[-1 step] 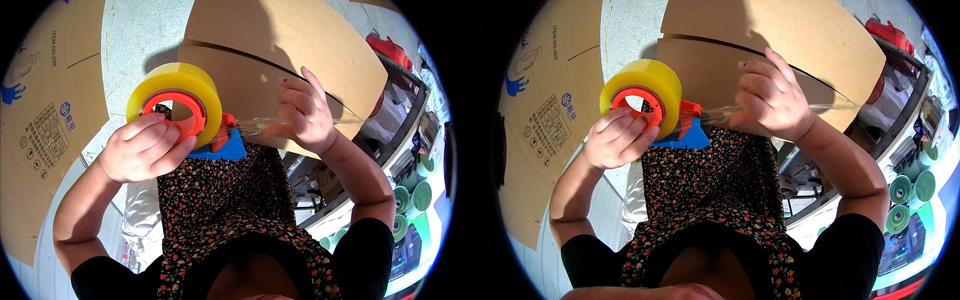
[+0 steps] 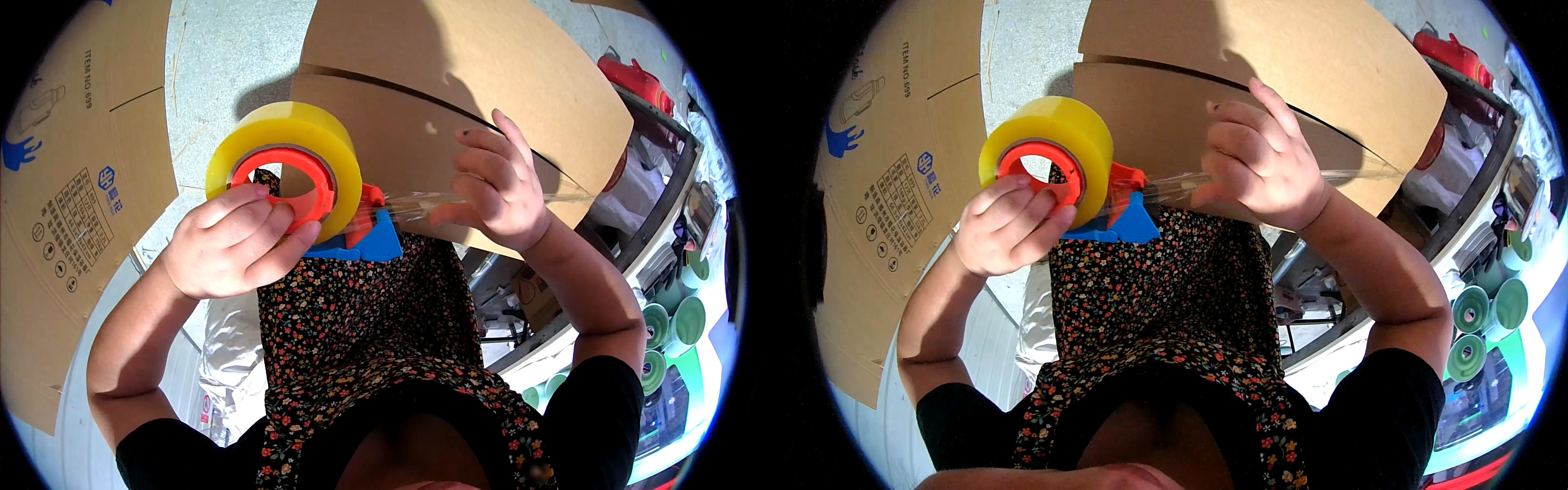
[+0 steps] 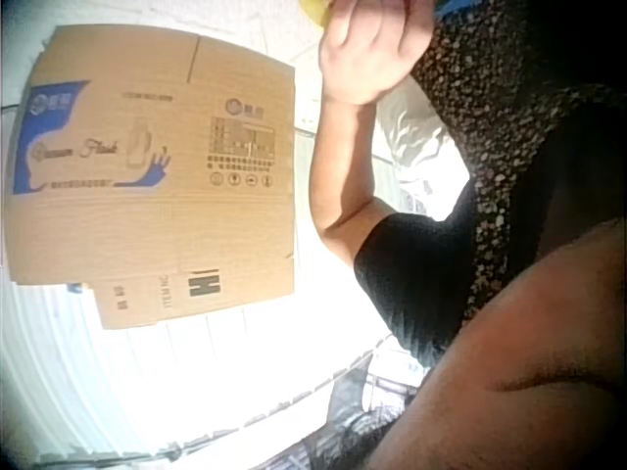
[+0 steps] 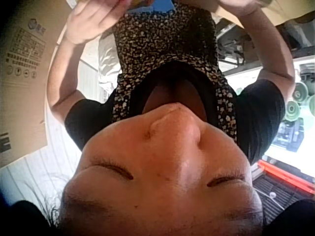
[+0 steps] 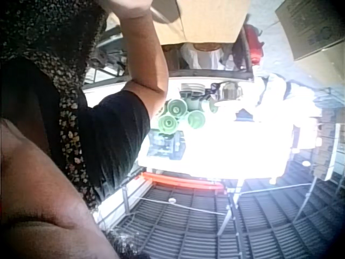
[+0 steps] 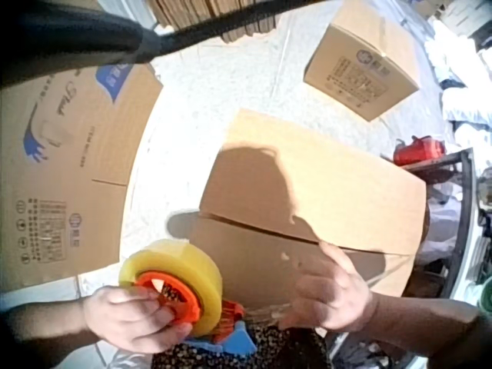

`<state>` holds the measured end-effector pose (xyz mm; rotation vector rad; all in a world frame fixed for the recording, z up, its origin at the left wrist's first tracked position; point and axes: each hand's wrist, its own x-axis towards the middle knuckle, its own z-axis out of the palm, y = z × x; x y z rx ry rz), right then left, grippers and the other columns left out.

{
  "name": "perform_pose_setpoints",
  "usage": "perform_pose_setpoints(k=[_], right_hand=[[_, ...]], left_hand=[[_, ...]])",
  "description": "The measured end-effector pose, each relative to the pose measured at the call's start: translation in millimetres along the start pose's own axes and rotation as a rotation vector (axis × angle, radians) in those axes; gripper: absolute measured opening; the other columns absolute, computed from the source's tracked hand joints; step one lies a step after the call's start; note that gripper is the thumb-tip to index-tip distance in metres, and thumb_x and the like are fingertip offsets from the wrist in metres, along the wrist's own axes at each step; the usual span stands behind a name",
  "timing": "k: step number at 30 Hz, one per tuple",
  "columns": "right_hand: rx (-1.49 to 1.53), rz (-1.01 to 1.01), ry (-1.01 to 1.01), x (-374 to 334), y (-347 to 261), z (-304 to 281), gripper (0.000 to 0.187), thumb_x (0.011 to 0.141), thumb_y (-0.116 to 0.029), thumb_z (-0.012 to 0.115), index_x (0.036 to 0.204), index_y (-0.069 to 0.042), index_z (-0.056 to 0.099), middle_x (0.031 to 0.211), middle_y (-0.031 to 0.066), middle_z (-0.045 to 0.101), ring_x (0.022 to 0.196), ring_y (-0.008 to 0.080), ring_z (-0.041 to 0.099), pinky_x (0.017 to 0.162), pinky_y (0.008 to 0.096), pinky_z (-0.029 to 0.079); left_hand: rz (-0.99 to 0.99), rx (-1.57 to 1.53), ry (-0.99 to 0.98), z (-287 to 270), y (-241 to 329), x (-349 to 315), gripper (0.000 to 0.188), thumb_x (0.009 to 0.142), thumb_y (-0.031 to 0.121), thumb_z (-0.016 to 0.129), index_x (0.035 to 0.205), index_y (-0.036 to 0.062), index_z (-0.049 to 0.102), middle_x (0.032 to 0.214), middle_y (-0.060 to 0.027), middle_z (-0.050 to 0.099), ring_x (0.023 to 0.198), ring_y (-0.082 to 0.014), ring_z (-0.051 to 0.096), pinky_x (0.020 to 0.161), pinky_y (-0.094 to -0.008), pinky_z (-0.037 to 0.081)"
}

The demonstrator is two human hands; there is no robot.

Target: The person assembles light green pitchers with grey lids and places them into a cardboard box. They then seal the box with tape using a handheld dispenser. The person repeats the process of assembling pitchers and placing them into the box.

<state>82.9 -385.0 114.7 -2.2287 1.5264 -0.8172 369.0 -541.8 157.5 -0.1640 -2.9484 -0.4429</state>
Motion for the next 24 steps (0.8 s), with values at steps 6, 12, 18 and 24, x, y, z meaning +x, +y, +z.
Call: perform_pose_setpoints(k=[6,12,18,24], right_hand=[[-0.020,-0.049,0.065,-6,-3,2,0.035,0.065,-0.035,0.071,0.083,-0.012,0.051,0.088,0.0044,0.053,0.093,0.0250,0.056,0.097,0.0522,0.035],[-0.019,-0.079,0.094,-10,-6,7,0.048,0.062,-0.034,0.076,0.091,-0.013,0.045,0.088,0.0042,0.050,0.088,0.0255,0.057,0.096,0.0561,0.035],[0.023,-0.082,0.141,-14,-10,8,0.037,0.064,-0.028,0.075,0.090,-0.015,0.051,0.083,0.0012,0.051,0.088,0.0221,0.057,0.095,0.0526,0.039],[-0.017,-0.065,0.099,-22,-16,6,0.031,0.066,-0.023,0.073,0.088,-0.016,0.054,0.082,0.0001,0.053,0.087,0.0204,0.057,0.096,0.0516,0.039]], left_hand=[[-0.012,0.002,-0.002,1,3,-1,0.036,0.064,0.015,0.059,0.100,0.0160,0.061,0.085,0.0021,0.055,0.083,-0.0127,0.053,0.090,-0.0305,0.044],[-0.004,0.005,0.001,2,4,-4,0.036,0.065,0.015,0.060,0.101,0.0161,0.061,0.086,0.0018,0.056,0.083,-0.0130,0.054,0.090,-0.0309,0.044],[-0.010,-0.005,-0.003,1,6,-4,0.036,0.065,0.014,0.060,0.101,0.0164,0.061,0.087,0.0018,0.056,0.084,-0.0127,0.054,0.090,-0.0312,0.044],[-0.010,0.014,-0.016,3,7,-7,0.035,0.066,0.014,0.060,0.101,0.0168,0.062,0.087,0.0021,0.056,0.084,-0.0125,0.054,0.091,-0.0312,0.044]])
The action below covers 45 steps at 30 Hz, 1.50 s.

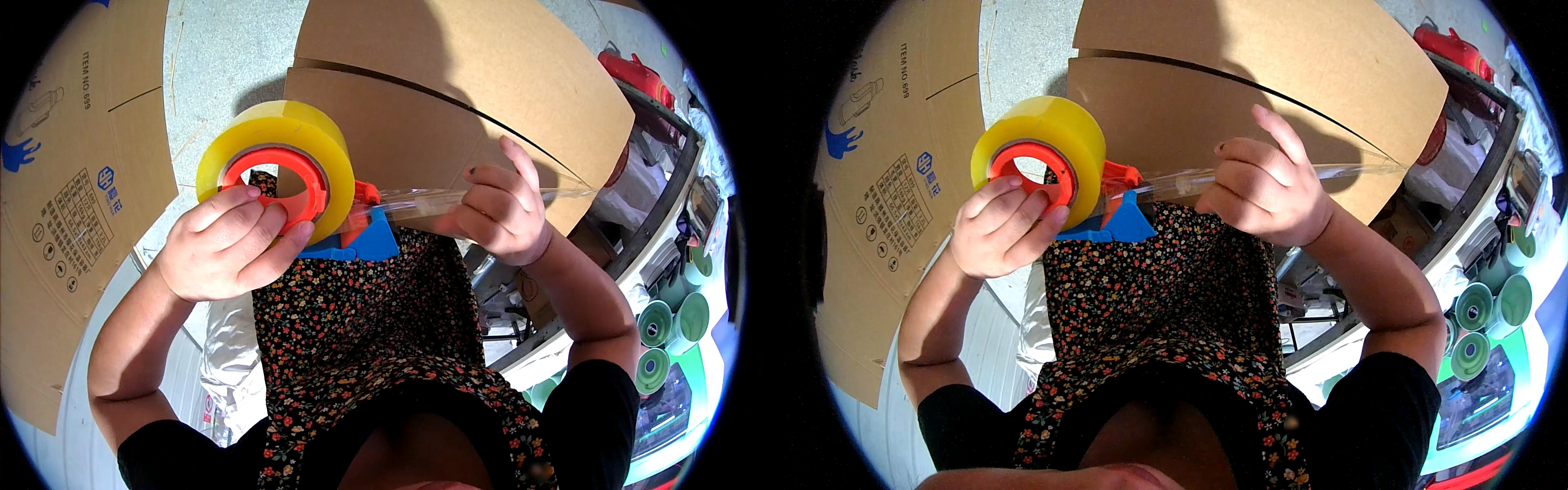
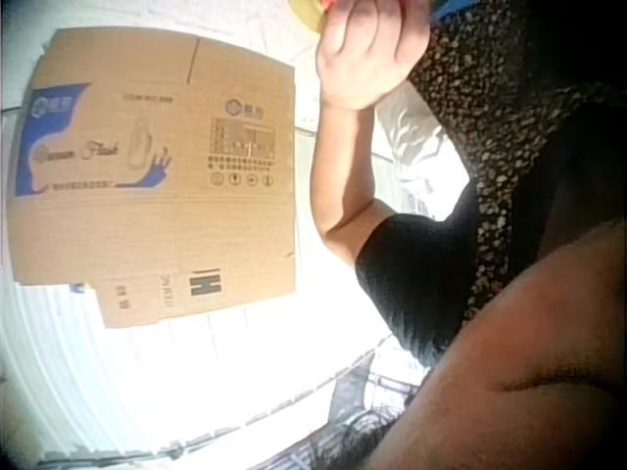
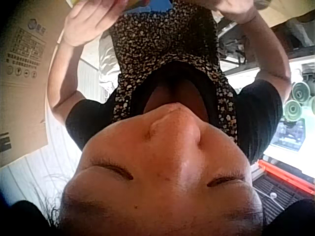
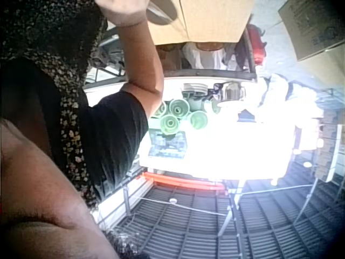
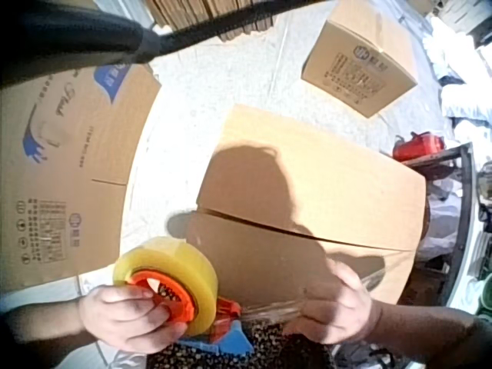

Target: The person assembles light green pitchers with grey lids and places them into a cardboard box. They then seal the box with tape using a handheld dispenser. The person repeats the process of assembling pitchers and placing them into the box.

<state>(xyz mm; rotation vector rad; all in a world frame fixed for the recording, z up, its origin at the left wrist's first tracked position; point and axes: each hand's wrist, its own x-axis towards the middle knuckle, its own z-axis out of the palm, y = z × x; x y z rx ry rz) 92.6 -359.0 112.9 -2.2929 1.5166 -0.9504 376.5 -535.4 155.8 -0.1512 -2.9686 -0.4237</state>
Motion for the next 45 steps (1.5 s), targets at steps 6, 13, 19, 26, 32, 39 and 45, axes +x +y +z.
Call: perform_pose_setpoints(k=[6,13,19,26,32,39,45], right_hand=[[-0.004,0.108,-0.069,-2,-12,-9,0.018,0.061,-0.019,0.073,0.075,-0.015,0.061,0.075,-0.0009,0.054,0.082,0.0165,0.057,0.097,0.0496,0.038],[0.026,0.210,-0.111,3,-18,-14,0.024,0.066,-0.028,0.071,0.082,-0.012,0.063,0.076,0.0011,0.055,0.079,0.0189,0.058,0.097,0.0490,0.037],[0.060,0.271,-0.080,18,-19,-9,0.037,0.069,-0.031,0.069,0.095,-0.007,0.064,0.087,0.0056,0.058,0.086,0.0229,0.059,0.095,0.0494,0.037],[0.051,0.265,-0.049,46,0,32,0.034,0.068,-0.021,0.070,0.098,-0.007,0.062,0.092,0.0051,0.058,0.094,0.0231,0.056,0.095,0.0461,0.039],[-0.151,0.225,-0.223,40,41,83,0.053,0.074,-0.030,0.063,0.121,-0.009,0.052,0.129,0.0049,0.047,0.120,0.0218,0.044,0.101,0.0404,0.034],[-0.288,0.213,-0.257,22,47,126,0.062,0.079,-0.041,0.054,0.131,-0.010,0.042,0.142,0.0007,0.034,0.131,0.0175,0.029,0.109,0.0345,0.022],[-0.166,0.233,-0.203,23,48,116,0.063,0.078,-0.035,0.058,0.132,-0.007,0.041,0.139,0.0022,0.037,0.129,0.0189,0.033,0.108,0.0350,0.024]], left_hand=[[-0.004,-0.007,0.015,0,-2,2,0.035,0.065,0.014,0.060,0.100,0.0167,0.062,0.086,0.0023,0.055,0.083,-0.0121,0.054,0.091,-0.0307,0.044],[-0.287,-0.341,-0.285,-12,-32,25,0.036,0.079,0.032,0.058,0.105,0.0085,0.061,0.084,-0.0052,0.059,0.081,-0.0218,0.056,0.080,-0.0368,0.045],[-0.486,-0.504,-0.238,9,-113,14,0.040,0.083,0.032,0.058,0.111,0.0034,0.058,0.094,-0.0144,0.062,0.087,-0.0288,0.059,0.080,-0.0373,0.045],[-0.603,-0.524,-0.345,31,-138,23,0.038,0.086,0.036,0.054,0.113,0.0097,0.059,0.093,-0.0140,0.062,0.090,-0.0293,0.058,0.081,-0.0365,0.046],[-0.597,-0.441,-0.378,53,-181,-6,0.043,0.085,0.042,0.052,0.115,0.0110,0.058,0.097,-0.0161,0.062,0.093,-0.0316,0.058,0.084,-0.0382,0.045],[-1.016,-0.103,-0.785,127,-232,-71,0.046,0.087,0.046,0.044,0.107,0.0099,0.063,0.099,-0.0171,0.064,0.093,-0.0297,0.061,0.082,-0.0387,0.047],[-0.906,0.180,-0.926,230,-172,30,0.034,0.081,0.033,0.049,0.094,0.0087,0.068,0.101,-0.0125,0.065,0.095,-0.0245,0.063,0.074,-0.0361,0.050]])
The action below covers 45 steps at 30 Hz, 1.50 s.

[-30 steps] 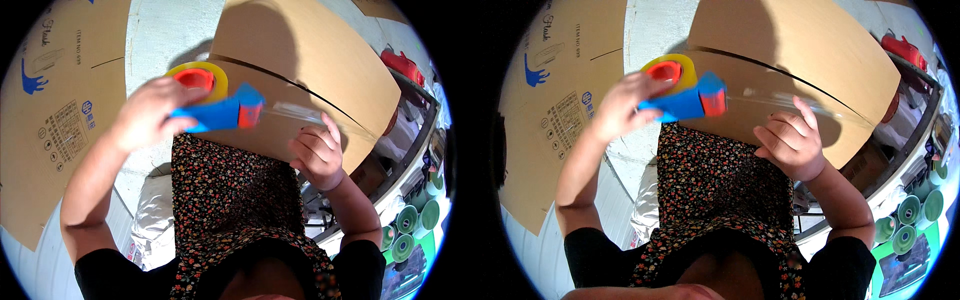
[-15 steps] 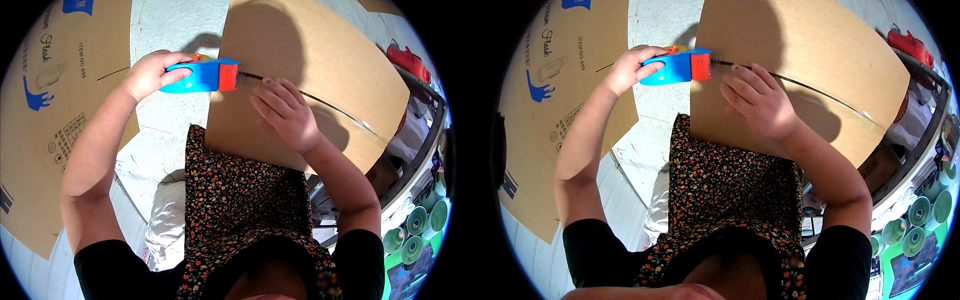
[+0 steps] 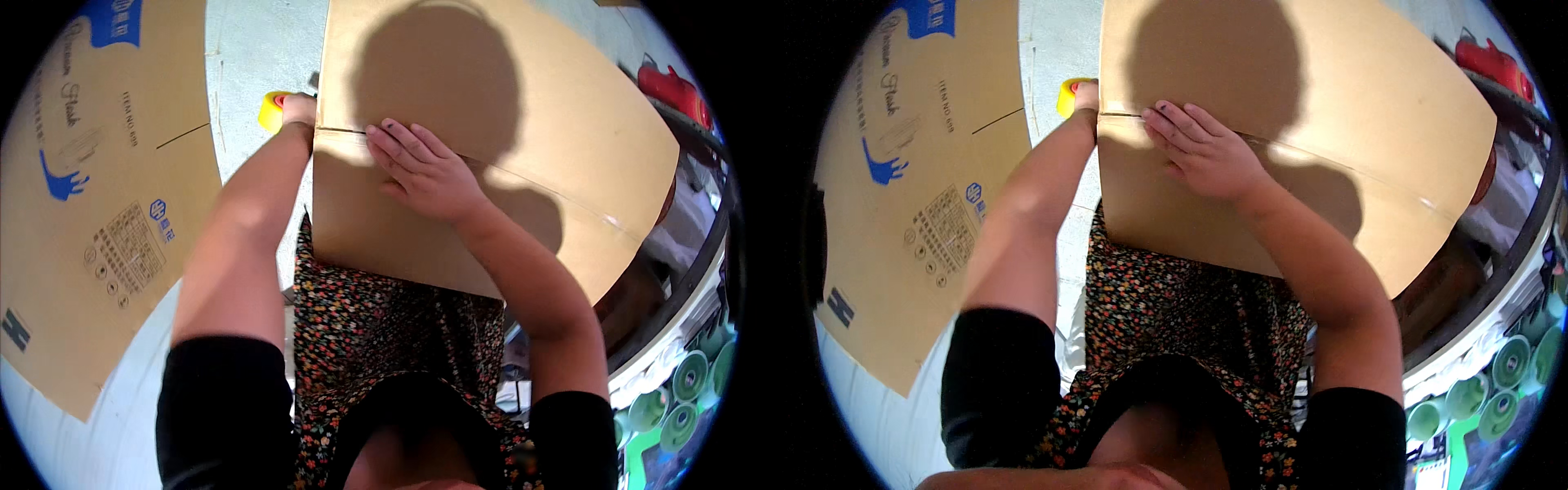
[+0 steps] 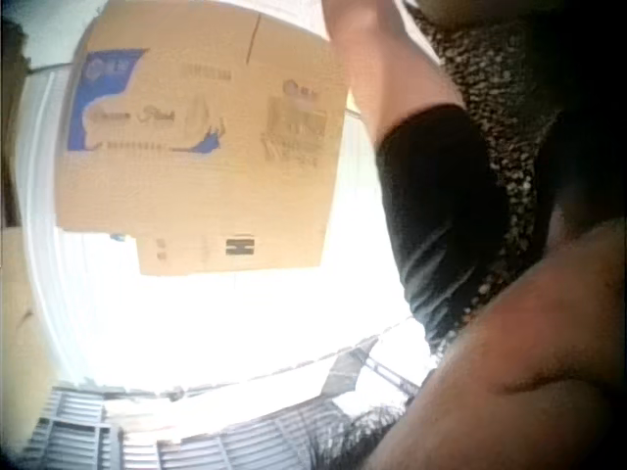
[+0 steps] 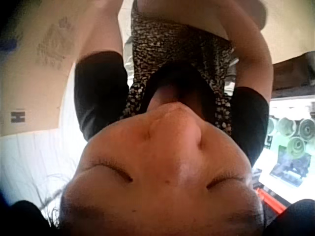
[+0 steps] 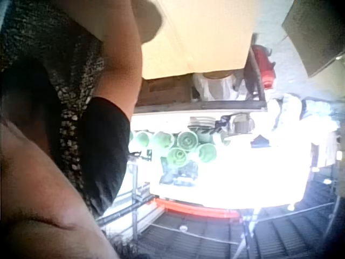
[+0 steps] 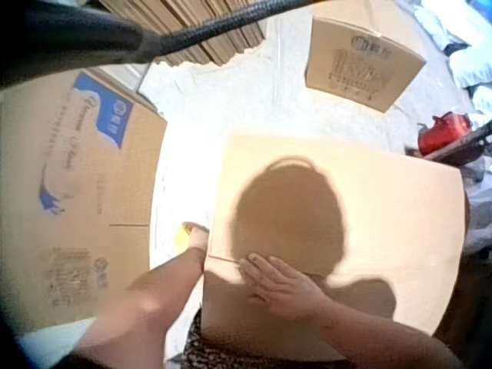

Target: The person assembles light green pitchers with grey lids and places them into a cardboard box. They then seal the box with tape using a handheld dispenser. The person repeats the process of assembling pitchers and placing them into the box.

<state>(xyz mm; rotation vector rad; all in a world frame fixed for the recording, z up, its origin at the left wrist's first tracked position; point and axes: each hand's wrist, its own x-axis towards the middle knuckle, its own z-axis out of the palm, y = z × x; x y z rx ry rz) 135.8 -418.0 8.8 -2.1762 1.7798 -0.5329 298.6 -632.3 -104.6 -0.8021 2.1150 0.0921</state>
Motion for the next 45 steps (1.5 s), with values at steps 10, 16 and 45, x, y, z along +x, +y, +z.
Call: perform_pose_setpoints(k=[10,16,45], right_hand=[[0.501,1.096,0.530,-190,89,-110,0.046,0.093,-0.027,0.047,0.127,0.004,0.043,0.127,0.0213,0.047,0.118,0.0311,0.044,0.099,0.0404,0.035],[0.804,1.692,0.781,-365,157,-79,0.069,0.092,-0.055,0.035,0.124,0.005,0.046,0.121,0.0133,0.053,0.109,0.0231,0.051,0.094,0.0329,0.038],[-0.581,0.301,0.952,80,0,-772,0.036,0.093,-0.021,0.037,0.112,0.005,0.054,0.117,0.0223,0.053,0.108,0.0341,0.051,0.091,0.0391,0.040]], left_hand=[[-0.377,-2.314,0.083,76,-52,-9,0.043,0.095,0.025,0.030,0.135,0.0099,0.033,0.131,-0.0133,0.045,0.119,-0.0271,0.044,0.099,-0.0369,0.036],[-0.417,-1.794,-0.118,0,5,-81,0.046,0.097,0.033,0.027,0.135,0.0086,0.032,0.132,-0.0115,0.044,0.119,-0.0266,0.045,0.100,-0.0388,0.038],[1.080,-2.581,0.378,-334,15,-256,0.035,0.093,0.024,0.045,0.122,0.0051,0.041,0.107,-0.0078,0.054,0.096,-0.0239,0.053,0.087,-0.0397,0.044]])
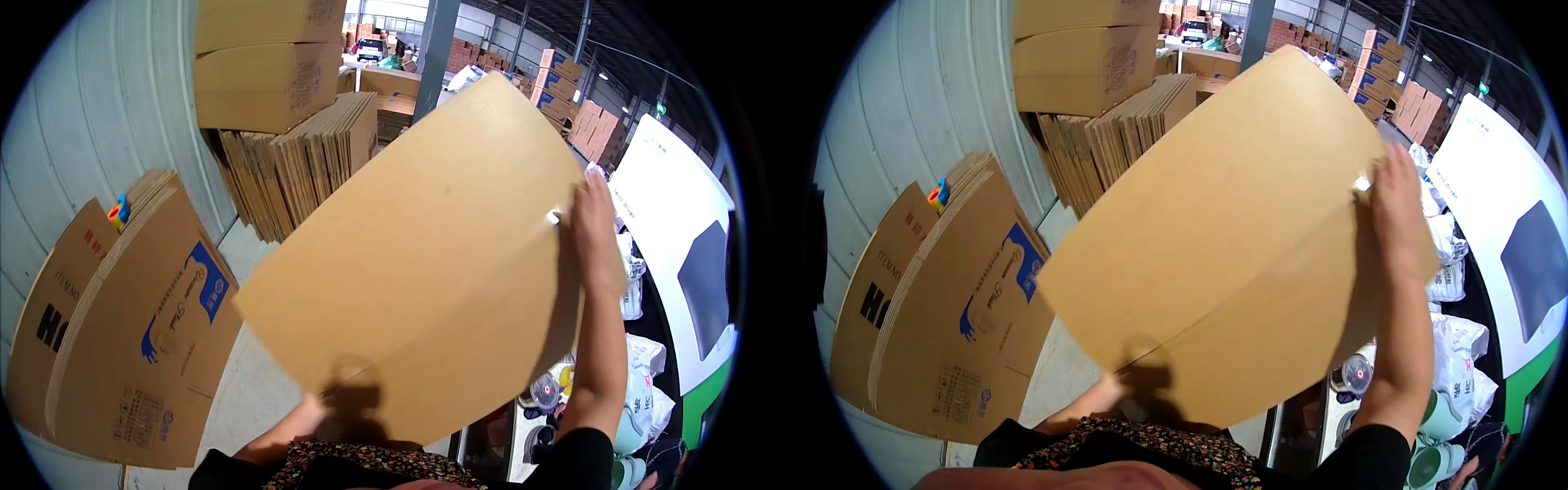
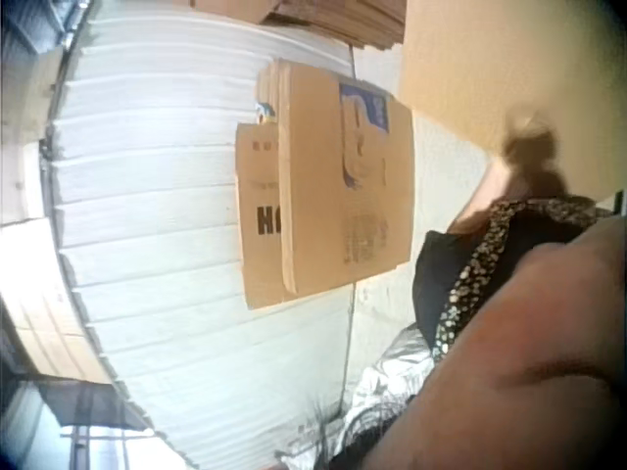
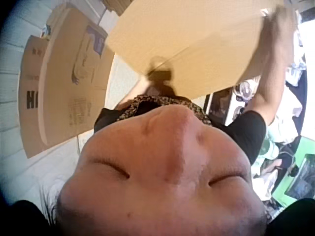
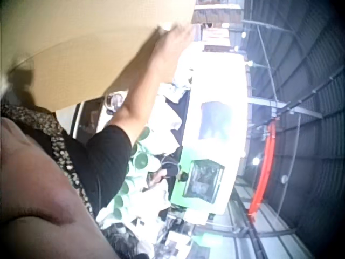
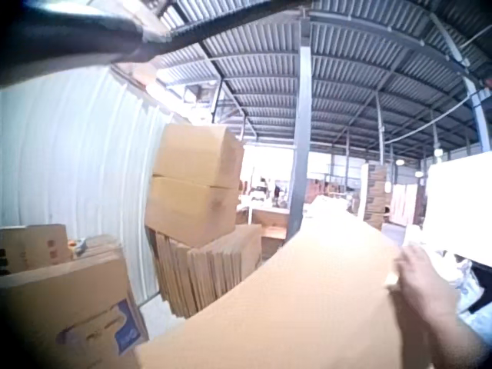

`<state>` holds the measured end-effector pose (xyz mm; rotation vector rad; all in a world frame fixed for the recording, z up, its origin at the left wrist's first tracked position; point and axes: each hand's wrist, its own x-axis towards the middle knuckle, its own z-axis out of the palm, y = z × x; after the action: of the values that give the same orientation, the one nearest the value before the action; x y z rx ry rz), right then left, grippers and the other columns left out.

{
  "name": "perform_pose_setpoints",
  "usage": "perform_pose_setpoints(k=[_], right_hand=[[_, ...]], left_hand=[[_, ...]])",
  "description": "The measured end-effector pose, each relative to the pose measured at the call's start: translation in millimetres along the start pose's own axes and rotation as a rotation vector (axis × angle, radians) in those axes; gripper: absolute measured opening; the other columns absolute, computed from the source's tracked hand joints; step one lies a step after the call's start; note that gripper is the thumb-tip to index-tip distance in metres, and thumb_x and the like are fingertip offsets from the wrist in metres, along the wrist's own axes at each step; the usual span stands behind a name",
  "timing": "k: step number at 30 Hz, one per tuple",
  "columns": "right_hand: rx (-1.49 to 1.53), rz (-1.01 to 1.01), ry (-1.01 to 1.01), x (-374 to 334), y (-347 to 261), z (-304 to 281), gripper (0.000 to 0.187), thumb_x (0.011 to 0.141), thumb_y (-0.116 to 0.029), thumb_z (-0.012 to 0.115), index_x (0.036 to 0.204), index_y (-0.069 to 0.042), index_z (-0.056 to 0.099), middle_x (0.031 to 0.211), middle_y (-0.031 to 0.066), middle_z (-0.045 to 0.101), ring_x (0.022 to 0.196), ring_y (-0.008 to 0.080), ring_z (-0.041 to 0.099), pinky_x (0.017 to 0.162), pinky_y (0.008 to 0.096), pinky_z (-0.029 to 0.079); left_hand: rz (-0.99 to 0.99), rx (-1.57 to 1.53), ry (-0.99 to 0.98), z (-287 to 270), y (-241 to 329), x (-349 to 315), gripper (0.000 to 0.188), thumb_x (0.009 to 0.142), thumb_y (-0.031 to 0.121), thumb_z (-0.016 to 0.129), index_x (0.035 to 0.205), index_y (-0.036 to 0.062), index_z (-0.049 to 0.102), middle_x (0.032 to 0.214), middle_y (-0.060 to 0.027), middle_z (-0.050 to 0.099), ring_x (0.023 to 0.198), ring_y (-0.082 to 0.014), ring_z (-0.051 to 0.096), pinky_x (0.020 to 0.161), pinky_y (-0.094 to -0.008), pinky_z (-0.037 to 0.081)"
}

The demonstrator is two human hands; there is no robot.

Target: The person assembles light green pitchers with grey lids and places them into a cardboard box. They then seal the box with tape using a handheld dispenser. The person repeats the process of assembling pitchers and placing them into the box.

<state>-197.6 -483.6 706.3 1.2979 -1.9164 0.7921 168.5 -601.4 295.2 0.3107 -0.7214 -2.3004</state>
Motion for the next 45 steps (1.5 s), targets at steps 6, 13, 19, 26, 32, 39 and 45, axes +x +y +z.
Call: perform_pose_setpoints(k=[6,13,19,26,32,39,45], right_hand=[[-0.035,-0.163,-0.470,-103,34,252,0.047,0.082,-0.030,0.054,0.117,0.000,0.052,0.131,0.0259,0.037,0.120,0.0402,0.038,0.096,0.0479,0.033],[-0.106,0.186,-0.560,-117,223,418,0.074,0.078,-0.043,0.061,0.135,-0.007,0.031,0.139,0.0221,0.029,0.130,0.0377,0.024,0.106,0.0493,0.020],[-0.205,0.220,-0.536,-83,256,473,0.078,0.074,-0.041,0.066,0.136,-0.010,0.031,0.142,0.0164,0.026,0.133,0.0340,0.021,0.107,0.0468,0.019],[-0.278,0.271,-0.413,-47,230,483,0.061,0.072,-0.026,0.069,0.123,-0.007,0.041,0.123,0.0181,0.043,0.118,0.0353,0.039,0.096,0.0475,0.035],[-0.316,0.322,-0.630,-11,211,516,0.048,0.073,-0.036,0.069,0.110,-0.010,0.054,0.101,0.0141,0.056,0.100,0.0320,0.051,0.087,0.0437,0.041],[-0.024,-0.150,-0.673,61,251,607,0.047,0.077,-0.042,0.061,0.114,-0.014,0.056,0.121,0.0131,0.051,0.126,0.0277,0.034,0.104,0.0422,0.026],[0.038,-0.226,-0.934,47,208,601,0.036,0.076,-0.035,0.056,0.097,-0.007,0.063,0.112,0.0127,0.054,0.119,0.0274,0.040,0.104,0.0432,0.026]], left_hand=[[-0.077,0.501,0.297,59,-86,136,0.040,0.089,0.013,0.053,0.125,0.0052,0.038,0.107,-0.0064,0.053,0.097,-0.0188,0.052,0.087,-0.0367,0.043],[-0.452,0.972,0.406,-46,-78,98,0.058,0.081,0.018,0.065,0.129,0.0031,0.035,0.106,-0.0096,0.055,0.091,-0.0181,0.056,0.077,-0.0349,0.049],[-0.285,0.729,0.757,-136,-41,14,0.054,0.079,0.004,0.063,0.126,0.0037,0.037,0.098,-0.0093,0.057,0.084,-0.0167,0.058,0.071,-0.0328,0.049],[-0.201,0.689,0.885,-91,1,22,0.050,0.079,-0.004,0.059,0.124,0.0033,0.038,0.096,-0.0086,0.058,0.084,-0.0173,0.058,0.070,-0.0334,0.049],[-0.300,0.814,0.909,-108,43,-17,0.053,0.079,-0.004,0.059,0.126,0.0029,0.036,0.098,-0.0085,0.058,0.085,-0.0175,0.058,0.072,-0.0328,0.048],[-0.288,1.001,1.068,-118,69,-25,0.056,0.079,-0.003,0.059,0.129,0.0025,0.034,0.100,-0.0084,0.058,0.086,-0.0178,0.058,0.074,-0.0321,0.048],[-0.445,1.133,1.262,-90,17,2,0.057,0.079,-0.002,0.060,0.129,0.0022,0.033,0.102,-0.0082,0.058,0.087,-0.0170,0.057,0.075,-0.0310,0.047]])
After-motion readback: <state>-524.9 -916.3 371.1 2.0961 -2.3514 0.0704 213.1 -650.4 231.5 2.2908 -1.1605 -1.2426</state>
